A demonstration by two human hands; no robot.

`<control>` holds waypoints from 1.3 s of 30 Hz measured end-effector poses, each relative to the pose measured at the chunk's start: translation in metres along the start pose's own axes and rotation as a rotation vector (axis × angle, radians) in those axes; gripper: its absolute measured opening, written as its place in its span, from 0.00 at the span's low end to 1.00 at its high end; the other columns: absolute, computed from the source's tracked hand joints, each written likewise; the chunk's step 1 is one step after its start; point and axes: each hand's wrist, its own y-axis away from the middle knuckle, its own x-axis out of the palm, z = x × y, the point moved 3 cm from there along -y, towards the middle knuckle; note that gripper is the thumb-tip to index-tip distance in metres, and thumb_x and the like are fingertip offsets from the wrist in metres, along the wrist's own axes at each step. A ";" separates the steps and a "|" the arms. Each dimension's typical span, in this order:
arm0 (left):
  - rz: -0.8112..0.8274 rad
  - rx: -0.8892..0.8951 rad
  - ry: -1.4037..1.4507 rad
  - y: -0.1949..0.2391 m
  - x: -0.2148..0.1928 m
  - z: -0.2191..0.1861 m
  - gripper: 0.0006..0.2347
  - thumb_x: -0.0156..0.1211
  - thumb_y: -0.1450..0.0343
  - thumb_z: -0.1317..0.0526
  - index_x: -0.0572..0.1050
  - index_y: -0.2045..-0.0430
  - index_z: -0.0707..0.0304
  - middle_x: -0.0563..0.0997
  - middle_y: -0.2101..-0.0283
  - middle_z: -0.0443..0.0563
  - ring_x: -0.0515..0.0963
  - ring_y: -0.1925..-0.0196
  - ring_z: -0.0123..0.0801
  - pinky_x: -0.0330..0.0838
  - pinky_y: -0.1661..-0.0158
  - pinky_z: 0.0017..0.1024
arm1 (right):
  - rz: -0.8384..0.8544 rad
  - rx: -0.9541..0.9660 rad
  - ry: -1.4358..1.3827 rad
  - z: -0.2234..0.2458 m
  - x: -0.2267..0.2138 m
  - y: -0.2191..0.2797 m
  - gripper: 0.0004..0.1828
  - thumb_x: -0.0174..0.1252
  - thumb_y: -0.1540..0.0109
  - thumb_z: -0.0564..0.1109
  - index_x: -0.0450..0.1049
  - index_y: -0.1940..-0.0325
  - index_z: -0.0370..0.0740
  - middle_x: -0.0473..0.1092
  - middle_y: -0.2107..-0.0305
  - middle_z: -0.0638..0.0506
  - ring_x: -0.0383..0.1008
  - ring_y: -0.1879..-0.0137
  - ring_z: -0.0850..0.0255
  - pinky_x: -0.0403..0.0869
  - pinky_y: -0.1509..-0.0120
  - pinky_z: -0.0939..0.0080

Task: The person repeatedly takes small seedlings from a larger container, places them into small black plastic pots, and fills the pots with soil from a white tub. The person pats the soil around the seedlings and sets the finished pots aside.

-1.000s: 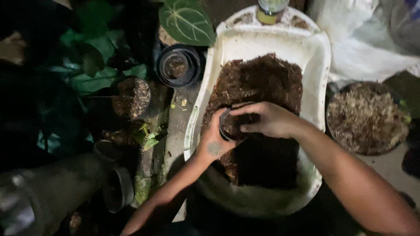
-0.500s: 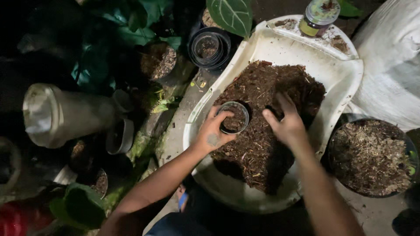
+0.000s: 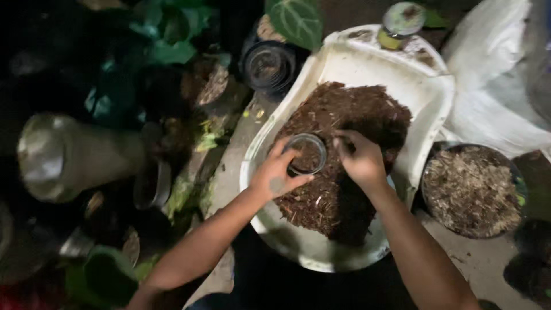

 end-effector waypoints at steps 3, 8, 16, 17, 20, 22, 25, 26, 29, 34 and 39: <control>-0.079 0.078 -0.010 0.011 0.007 0.003 0.24 0.79 0.40 0.47 0.76 0.62 0.63 0.59 0.29 0.70 0.62 0.28 0.63 0.64 0.37 0.48 | -0.123 -0.473 0.118 0.015 -0.028 0.020 0.16 0.63 0.37 0.46 0.80 0.48 0.34 0.76 0.53 0.37 0.78 0.54 0.47 0.76 0.56 0.56; -0.194 0.242 0.003 0.009 0.000 0.005 0.24 0.80 0.42 0.48 0.77 0.60 0.61 0.62 0.30 0.69 0.63 0.29 0.64 0.64 0.37 0.50 | -0.389 -0.155 0.096 -0.031 -0.096 0.064 0.14 0.65 0.37 0.46 0.81 0.52 0.36 0.77 0.60 0.43 0.79 0.60 0.55 0.76 0.57 0.60; -0.350 0.277 0.304 0.010 -0.008 0.005 0.25 0.73 0.34 0.57 0.71 0.46 0.67 0.62 0.31 0.67 0.62 0.27 0.55 0.61 0.31 0.47 | -0.819 0.358 -0.204 -0.169 -0.236 0.141 0.16 0.69 0.37 0.45 0.77 0.48 0.36 0.79 0.57 0.46 0.76 0.56 0.63 0.74 0.54 0.60; -0.375 0.272 0.348 0.008 -0.008 0.006 0.24 0.72 0.32 0.57 0.70 0.45 0.67 0.62 0.32 0.65 0.64 0.28 0.52 0.63 0.31 0.44 | -0.746 0.468 -0.136 -0.183 -0.234 0.144 0.20 0.71 0.38 0.47 0.76 0.46 0.38 0.77 0.54 0.45 0.76 0.53 0.61 0.73 0.51 0.58; -0.429 0.288 0.421 0.002 -0.005 0.004 0.21 0.68 0.29 0.60 0.69 0.43 0.68 0.64 0.33 0.62 0.67 0.29 0.49 0.64 0.30 0.41 | -0.614 0.641 -0.016 -0.215 -0.214 0.149 0.30 0.74 0.43 0.51 0.75 0.40 0.41 0.74 0.47 0.43 0.75 0.46 0.56 0.72 0.44 0.53; -0.457 0.288 0.460 -0.005 -0.002 0.001 0.21 0.67 0.28 0.61 0.68 0.43 0.69 0.65 0.33 0.61 0.67 0.29 0.48 0.64 0.31 0.39 | -0.657 0.538 -0.046 -0.226 -0.201 0.134 0.35 0.75 0.46 0.51 0.74 0.38 0.41 0.71 0.44 0.41 0.74 0.43 0.53 0.73 0.41 0.51; -0.468 0.273 0.465 -0.001 -0.001 0.001 0.21 0.67 0.28 0.62 0.68 0.43 0.69 0.66 0.34 0.60 0.67 0.30 0.47 0.66 0.33 0.38 | -0.775 0.199 0.121 -0.227 -0.192 0.126 0.32 0.75 0.43 0.51 0.75 0.40 0.32 0.72 0.45 0.37 0.74 0.41 0.50 0.72 0.35 0.51; -0.478 0.294 0.430 -0.001 -0.002 0.000 0.20 0.67 0.27 0.62 0.68 0.43 0.69 0.66 0.34 0.59 0.68 0.30 0.46 0.65 0.32 0.38 | -0.828 0.201 0.125 -0.228 -0.192 0.124 0.32 0.75 0.43 0.51 0.75 0.40 0.32 0.72 0.46 0.38 0.74 0.41 0.51 0.72 0.35 0.52; -0.462 0.279 0.480 0.004 -0.001 0.002 0.19 0.66 0.27 0.62 0.67 0.43 0.69 0.65 0.33 0.58 0.68 0.30 0.44 0.66 0.33 0.36 | -0.957 0.186 0.231 -0.223 -0.196 0.127 0.27 0.76 0.41 0.51 0.78 0.45 0.33 0.73 0.50 0.39 0.74 0.42 0.51 0.73 0.37 0.53; -0.439 0.210 0.513 0.004 0.000 0.010 0.18 0.64 0.26 0.61 0.67 0.44 0.68 0.64 0.34 0.57 0.68 0.32 0.41 0.70 0.38 0.34 | -0.969 0.269 0.094 -0.204 -0.203 0.121 0.15 0.71 0.35 0.50 0.82 0.56 0.34 0.77 0.61 0.45 0.77 0.55 0.60 0.72 0.49 0.62; -0.446 0.209 0.553 0.002 0.002 0.010 0.17 0.65 0.26 0.62 0.69 0.45 0.67 0.64 0.34 0.57 0.69 0.33 0.40 0.70 0.38 0.33 | -0.930 0.391 -0.141 -0.202 -0.205 0.112 0.10 0.66 0.39 0.45 0.83 0.61 0.35 0.75 0.74 0.54 0.70 0.68 0.68 0.69 0.62 0.67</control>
